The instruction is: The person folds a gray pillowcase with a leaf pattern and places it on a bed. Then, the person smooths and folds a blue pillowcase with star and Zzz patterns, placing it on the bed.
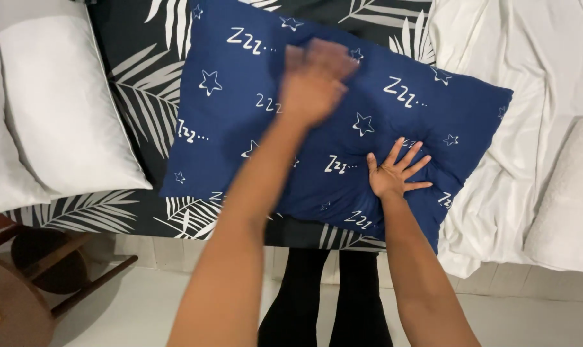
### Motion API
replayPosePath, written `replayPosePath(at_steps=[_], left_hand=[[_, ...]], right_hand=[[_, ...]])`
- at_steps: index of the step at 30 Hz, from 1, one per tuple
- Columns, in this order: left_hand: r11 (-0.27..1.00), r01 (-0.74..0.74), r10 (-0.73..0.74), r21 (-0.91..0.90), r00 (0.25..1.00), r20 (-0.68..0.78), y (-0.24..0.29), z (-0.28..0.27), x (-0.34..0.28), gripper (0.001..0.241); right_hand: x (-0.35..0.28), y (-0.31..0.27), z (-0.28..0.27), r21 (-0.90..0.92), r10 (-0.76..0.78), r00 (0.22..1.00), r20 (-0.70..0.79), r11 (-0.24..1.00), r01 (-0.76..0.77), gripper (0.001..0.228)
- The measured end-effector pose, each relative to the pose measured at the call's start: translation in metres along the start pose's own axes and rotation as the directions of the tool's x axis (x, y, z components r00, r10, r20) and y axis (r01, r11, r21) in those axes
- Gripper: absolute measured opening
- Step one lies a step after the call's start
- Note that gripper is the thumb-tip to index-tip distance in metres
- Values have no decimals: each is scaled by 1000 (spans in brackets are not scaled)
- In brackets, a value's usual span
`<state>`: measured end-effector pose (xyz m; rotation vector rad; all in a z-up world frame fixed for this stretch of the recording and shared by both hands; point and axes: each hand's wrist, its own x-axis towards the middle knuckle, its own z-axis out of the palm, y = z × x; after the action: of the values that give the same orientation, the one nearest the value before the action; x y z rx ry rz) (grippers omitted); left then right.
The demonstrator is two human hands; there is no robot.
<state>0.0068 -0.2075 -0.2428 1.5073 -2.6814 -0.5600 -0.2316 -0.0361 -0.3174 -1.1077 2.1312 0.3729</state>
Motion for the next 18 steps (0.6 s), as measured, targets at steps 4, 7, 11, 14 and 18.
replayPosePath(at_steps=[4, 7, 11, 14, 18], left_hand=[[890, 431, -406, 150, 898, -169, -86, -21, -43, 54], [645, 764, -763, 16, 645, -46, -108, -39, -93, 63], [294, 831, -935, -472, 353, 40, -149, 20, -182, 95], [206, 758, -943, -618, 322, 80, -127, 16, -215, 93], [6, 582, -920, -813, 322, 224, -123, 7, -233, 96]], right_hand=[[-4, -6, -11, 6, -12, 1000, 26, 1000, 12, 103], [-25, -17, -42, 29, -23, 996, 91, 999, 20, 103], [-50, 7, -85, 145, -13, 999, -36, 989, 18, 80], [-30, 55, -105, 361, 126, 758, -640, 920, 153, 83], [34, 90, -107, 814, 137, 954, -265, 563, 145, 76]])
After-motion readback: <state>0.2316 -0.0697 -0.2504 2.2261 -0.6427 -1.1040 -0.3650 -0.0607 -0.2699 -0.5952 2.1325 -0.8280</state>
